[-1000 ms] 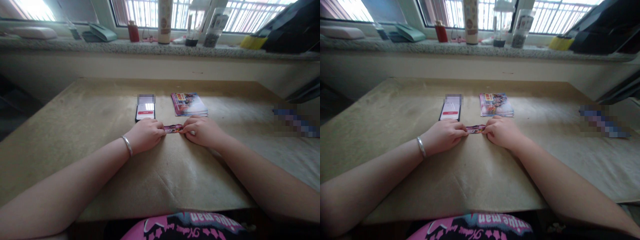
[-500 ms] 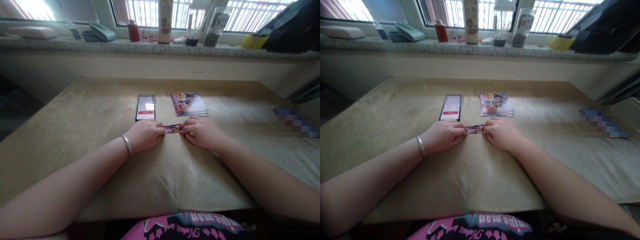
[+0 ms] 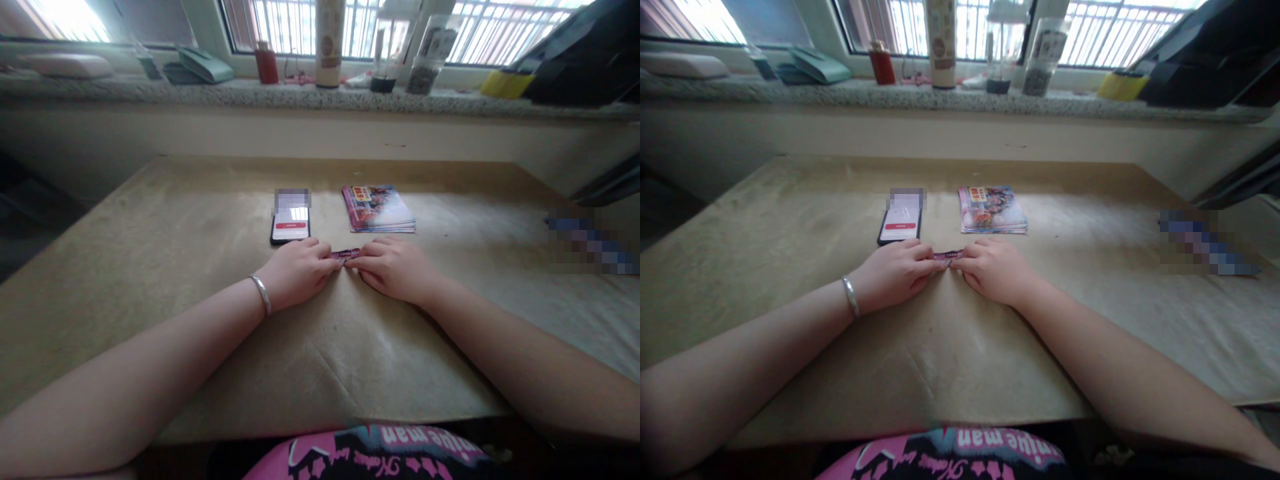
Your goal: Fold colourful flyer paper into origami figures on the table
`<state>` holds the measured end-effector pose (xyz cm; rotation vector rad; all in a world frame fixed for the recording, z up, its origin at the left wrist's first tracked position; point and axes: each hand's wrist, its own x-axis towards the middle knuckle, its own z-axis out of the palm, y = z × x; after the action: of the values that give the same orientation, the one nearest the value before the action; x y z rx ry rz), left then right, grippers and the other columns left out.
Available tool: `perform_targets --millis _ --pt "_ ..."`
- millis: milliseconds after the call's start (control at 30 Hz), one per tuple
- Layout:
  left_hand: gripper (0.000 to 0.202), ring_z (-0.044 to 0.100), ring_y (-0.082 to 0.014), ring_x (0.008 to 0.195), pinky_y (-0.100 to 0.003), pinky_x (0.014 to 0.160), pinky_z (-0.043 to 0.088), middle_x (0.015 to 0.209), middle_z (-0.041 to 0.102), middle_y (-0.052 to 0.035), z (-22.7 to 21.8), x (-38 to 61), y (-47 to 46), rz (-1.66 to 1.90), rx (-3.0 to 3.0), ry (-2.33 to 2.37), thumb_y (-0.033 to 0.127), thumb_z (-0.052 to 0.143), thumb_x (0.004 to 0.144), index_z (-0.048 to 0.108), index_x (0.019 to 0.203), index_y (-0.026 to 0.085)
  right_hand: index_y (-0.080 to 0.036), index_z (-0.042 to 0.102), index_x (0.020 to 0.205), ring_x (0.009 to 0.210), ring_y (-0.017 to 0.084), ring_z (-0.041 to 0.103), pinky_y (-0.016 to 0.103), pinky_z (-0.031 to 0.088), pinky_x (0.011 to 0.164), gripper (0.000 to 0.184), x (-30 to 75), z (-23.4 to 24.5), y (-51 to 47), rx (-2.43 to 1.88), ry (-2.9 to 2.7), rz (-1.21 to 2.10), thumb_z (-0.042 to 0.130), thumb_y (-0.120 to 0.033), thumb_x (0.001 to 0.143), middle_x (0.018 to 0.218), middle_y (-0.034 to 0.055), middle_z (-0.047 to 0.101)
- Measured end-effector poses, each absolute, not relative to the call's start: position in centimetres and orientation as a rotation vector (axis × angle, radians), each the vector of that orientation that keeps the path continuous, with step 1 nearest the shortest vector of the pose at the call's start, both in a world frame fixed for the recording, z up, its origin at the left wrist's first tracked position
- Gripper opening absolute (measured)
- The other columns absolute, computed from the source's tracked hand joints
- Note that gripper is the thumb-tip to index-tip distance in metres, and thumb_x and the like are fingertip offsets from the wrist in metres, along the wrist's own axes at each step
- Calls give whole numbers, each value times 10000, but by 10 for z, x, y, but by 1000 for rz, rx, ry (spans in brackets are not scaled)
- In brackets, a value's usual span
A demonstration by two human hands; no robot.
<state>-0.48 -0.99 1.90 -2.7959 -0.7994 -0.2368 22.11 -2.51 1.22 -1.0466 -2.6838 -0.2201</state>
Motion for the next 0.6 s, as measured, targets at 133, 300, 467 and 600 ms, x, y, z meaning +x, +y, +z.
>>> perform_targets --millis 133,300,467,600 --pt "282 542 -199 786 -318 674 458 917 637 -46 20 -3 -10 -243 -2811 -831 191 483 841 671 1047 237 -243 719 984 815 191 548 305 381 709 254 217 13 -26 -1079 -2662 -183 502 -230 852 888 44 666" --pt "305 552 -197 796 -322 702 478 950 655 -43 21 -7 -11 -256 -2832 -793 142 494 822 671 1056 226 -259 727 941 802 194 553 307 383 683 237 218 16 -26 -1118 -2668 -180 512 -245 842 856 37 661" --pt "250 588 -179 827 -304 744 497 943 681 -46 24 -11 -9 -254 -2873 -788 137 473 853 704 933 187 -247 738 885 786 180 572 301 402 712 234 225 19 -25 -1132 -2651 -123 508 -234 844 866 28 679" --pt "241 619 -166 802 -295 733 502 944 702 -41 23 -16 -5 -262 -2885 -750 148 476 858 711 897 181 -237 734 883 795 180 581 297 413 715 231 226 17 -24 -1112 -2639 -94 510 -209 831 864 33 678"
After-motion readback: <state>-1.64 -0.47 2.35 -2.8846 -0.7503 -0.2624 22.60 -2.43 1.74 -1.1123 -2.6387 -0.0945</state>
